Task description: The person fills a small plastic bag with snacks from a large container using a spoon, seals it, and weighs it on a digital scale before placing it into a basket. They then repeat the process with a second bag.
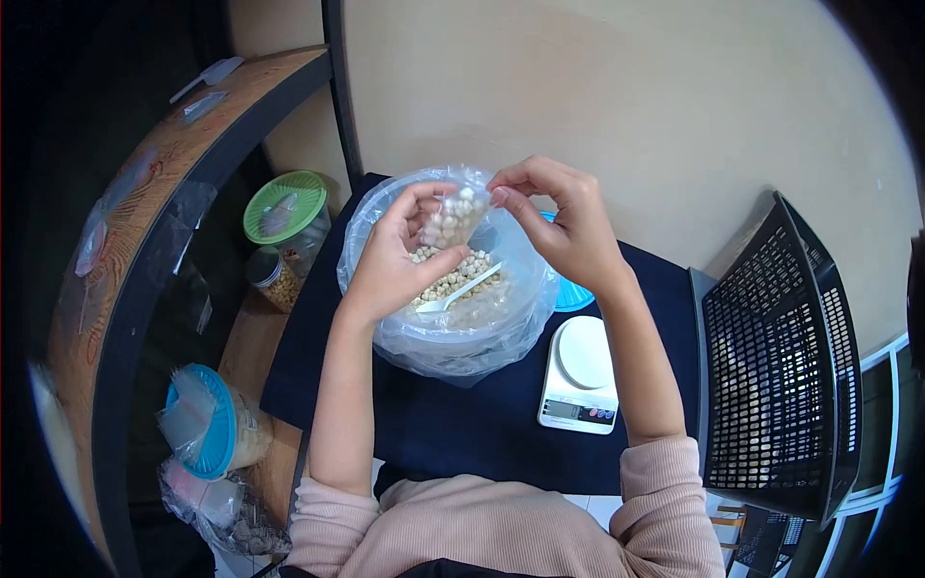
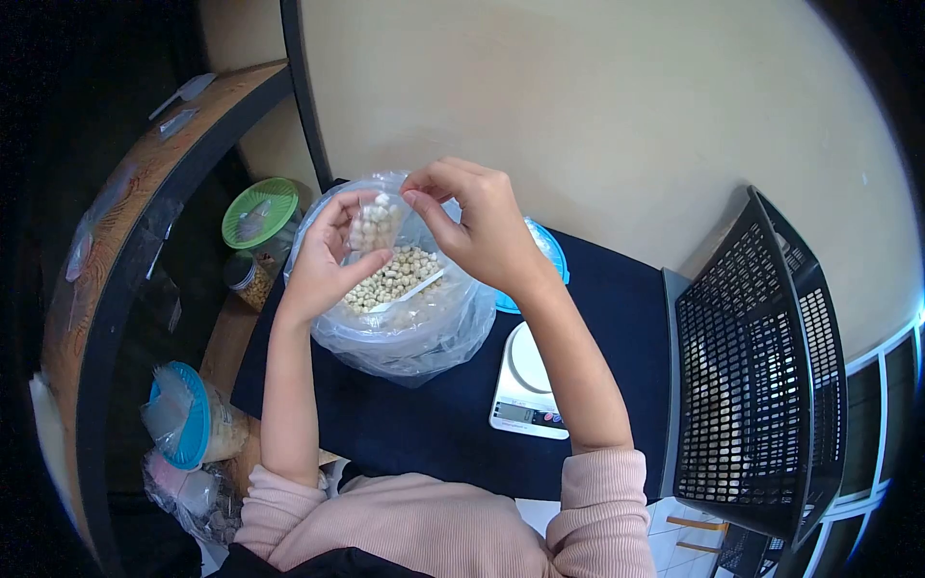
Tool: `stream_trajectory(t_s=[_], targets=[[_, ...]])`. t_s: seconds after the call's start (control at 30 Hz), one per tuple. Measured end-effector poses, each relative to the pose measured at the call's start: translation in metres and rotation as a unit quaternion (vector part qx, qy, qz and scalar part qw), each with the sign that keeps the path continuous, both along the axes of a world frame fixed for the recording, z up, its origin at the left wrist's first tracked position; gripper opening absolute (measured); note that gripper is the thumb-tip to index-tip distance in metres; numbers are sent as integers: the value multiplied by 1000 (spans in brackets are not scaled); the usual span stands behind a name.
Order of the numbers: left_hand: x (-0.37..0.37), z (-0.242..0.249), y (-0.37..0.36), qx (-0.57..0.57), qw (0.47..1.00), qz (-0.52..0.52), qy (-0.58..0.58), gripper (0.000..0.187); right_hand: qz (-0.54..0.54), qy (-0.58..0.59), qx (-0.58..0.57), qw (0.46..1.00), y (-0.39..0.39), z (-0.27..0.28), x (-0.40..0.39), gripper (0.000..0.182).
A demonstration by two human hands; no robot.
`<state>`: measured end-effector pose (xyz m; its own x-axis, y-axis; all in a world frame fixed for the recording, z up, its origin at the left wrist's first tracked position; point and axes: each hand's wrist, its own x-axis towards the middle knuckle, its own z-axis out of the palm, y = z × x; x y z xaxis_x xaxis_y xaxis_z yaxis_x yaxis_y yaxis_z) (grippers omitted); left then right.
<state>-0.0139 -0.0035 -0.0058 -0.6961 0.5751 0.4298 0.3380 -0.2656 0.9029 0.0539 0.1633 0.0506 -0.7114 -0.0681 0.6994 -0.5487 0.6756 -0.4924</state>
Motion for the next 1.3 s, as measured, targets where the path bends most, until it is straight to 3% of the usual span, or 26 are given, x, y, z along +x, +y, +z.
stream_trajectory(t_s=[0.07, 0.17, 0.23, 0.3, 0.47, 0.63, 0.73, 0.87, 1.07, 1.3], targets=[[-2, -1, -1, 16, 999, 9, 33, 45, -5, 13, -21, 1000, 0, -1, 0, 5], [-13, -8, -4, -52, 995, -56, -57, 46, -1, 6, -3, 1000, 0, 2, 4, 5], [-12, -8, -4, -101, 992, -20, 70, 49, -6, 10, -9, 1000, 1, 2, 6, 5], [-5, -5, -2, -97, 992, -4, 84, 50, -12, 12, -14, 1000, 4, 2, 9, 6], [-8, -3, 0, -84, 996, 0, 38, 48, -101, 19, -28, 994, 31, 6, 36, 7], [-11, -6, 0, -40, 999, 12, 16, 39, -202, -50, -89, 974, 64, -7, 88, 9], [-10, -6, 0, -46, 999, 23, 16, 38, -247, -81, -103, 960, 79, -41, 119, 8], [-8, -4, 1, -55, 998, 28, 21, 37, -310, -159, -206, 915, 86, -99, 153, 10], [-6, -5, 1, -60, 998, 25, 21, 36, -347, -153, -374, 846, 98, -178, 177, 15], [-5, -6, 1, -90, 994, 39, 45, 37, -473, -159, -222, 838, 98, -198, 185, 18]])
